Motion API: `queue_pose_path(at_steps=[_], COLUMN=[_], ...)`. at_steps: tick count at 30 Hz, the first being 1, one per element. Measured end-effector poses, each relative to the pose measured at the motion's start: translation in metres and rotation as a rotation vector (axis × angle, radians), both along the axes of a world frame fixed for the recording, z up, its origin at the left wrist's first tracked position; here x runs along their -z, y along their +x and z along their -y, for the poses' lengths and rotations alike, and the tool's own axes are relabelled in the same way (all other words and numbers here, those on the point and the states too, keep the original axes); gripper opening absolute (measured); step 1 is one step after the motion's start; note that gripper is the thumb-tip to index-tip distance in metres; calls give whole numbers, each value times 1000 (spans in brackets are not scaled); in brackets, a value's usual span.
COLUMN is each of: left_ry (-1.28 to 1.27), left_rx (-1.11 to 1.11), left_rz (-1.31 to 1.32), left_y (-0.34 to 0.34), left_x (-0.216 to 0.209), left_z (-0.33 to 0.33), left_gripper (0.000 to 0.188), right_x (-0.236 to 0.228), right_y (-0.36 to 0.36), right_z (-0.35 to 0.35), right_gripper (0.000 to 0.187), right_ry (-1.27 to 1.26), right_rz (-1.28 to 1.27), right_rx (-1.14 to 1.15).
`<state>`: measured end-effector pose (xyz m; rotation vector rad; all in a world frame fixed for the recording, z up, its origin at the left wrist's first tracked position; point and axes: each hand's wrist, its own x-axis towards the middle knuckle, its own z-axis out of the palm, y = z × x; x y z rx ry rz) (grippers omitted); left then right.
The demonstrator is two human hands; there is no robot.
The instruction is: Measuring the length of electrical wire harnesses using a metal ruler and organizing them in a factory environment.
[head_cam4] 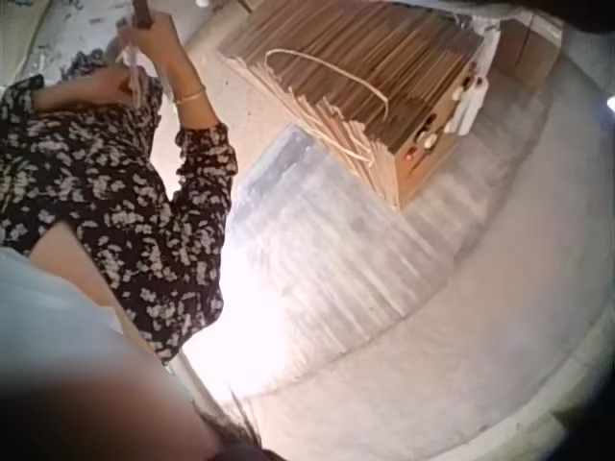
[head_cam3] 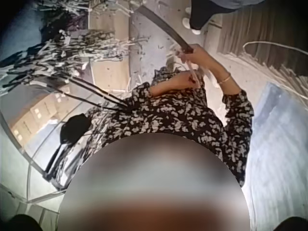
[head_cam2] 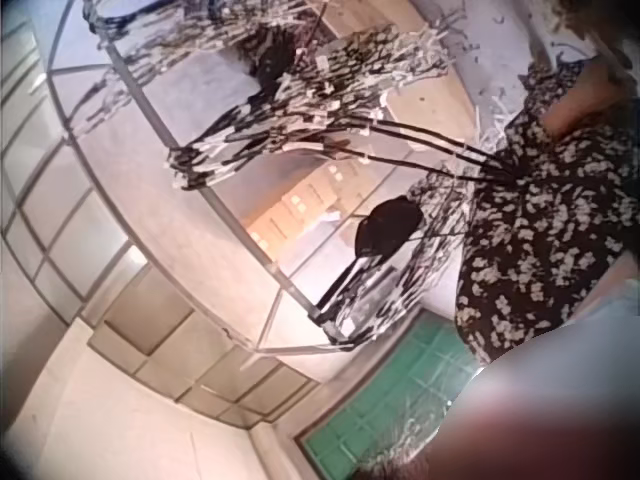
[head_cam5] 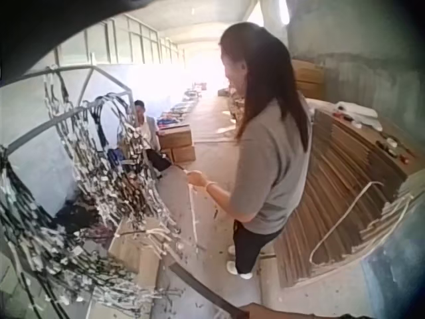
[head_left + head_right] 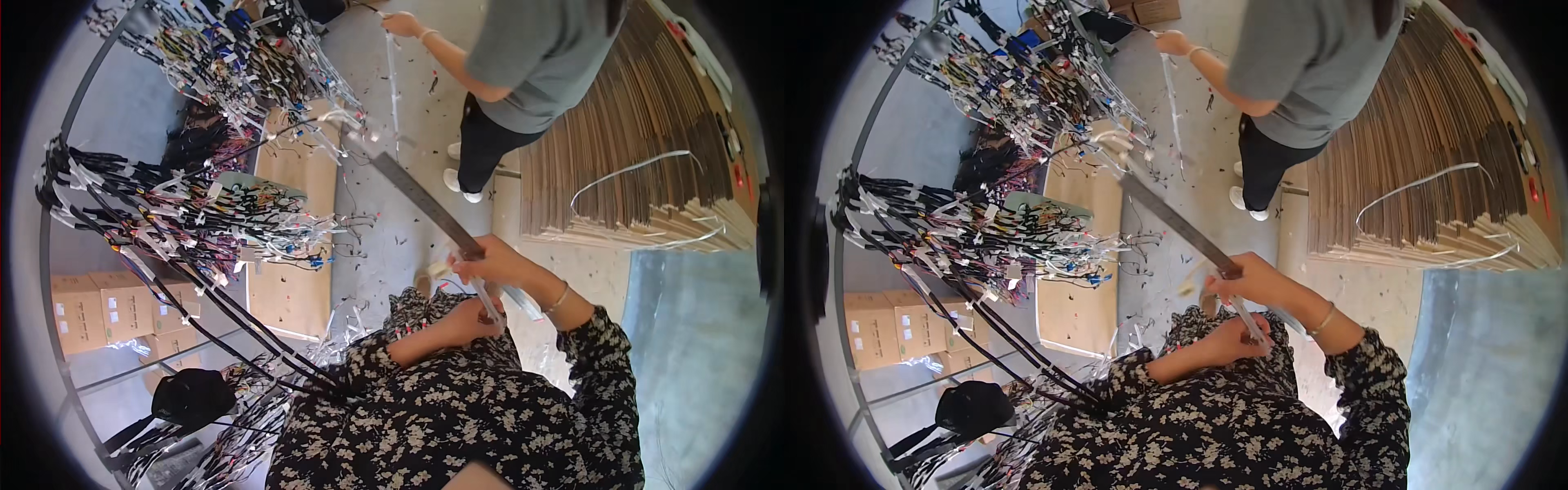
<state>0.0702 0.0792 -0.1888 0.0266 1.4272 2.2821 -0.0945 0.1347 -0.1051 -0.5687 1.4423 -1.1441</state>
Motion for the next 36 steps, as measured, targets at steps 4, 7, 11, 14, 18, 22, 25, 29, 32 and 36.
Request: queue_pose_path(at_steps=[4, 7, 11, 14, 18, 22, 25, 29, 32, 36], left_ry=[-763, 59, -46, -73, 112, 82, 107, -82, -184, -110], left_rx=[-350, -1093, -1322, -1283, -1079, -1089, -1002, -961, -945, -929], left_rz=[236, 352, 207, 347, 314, 81, -88, -103, -184, -253], left_y=[-3, -10, -22, -24, -17, -14, -13, -14, -13, -15], left_x=[22, 22, 8, -2, -10, -23, -39, -63, -73, -73], left_z=[69, 125, 142, 130, 137, 147, 141, 133, 132, 127], left_gripper=[38, 61, 87, 81, 73, 40, 28, 17, 11, 16], right_x=[-15, -12, 16, 32, 48, 69, 86, 91, 79, 54], right_y=[-11, -2, 31, 61, 93, 103, 103, 97, 86, 53], right_z=[-59, -112, -177, -228, -280, -304, -309, -314, -312, -268], right_gripper=[19, 16, 18, 18, 21, 27, 27, 44, 41, 24], right_ry=[145, 204, 350, 406, 485, 529, 552, 320, 361, 451], right_rz=[-2, -108, -32, -49, -24, -100, -173, -436, -444, -513], right_rx=[76, 105, 38, 35, 171, 232, 242, 141, 444, 632])
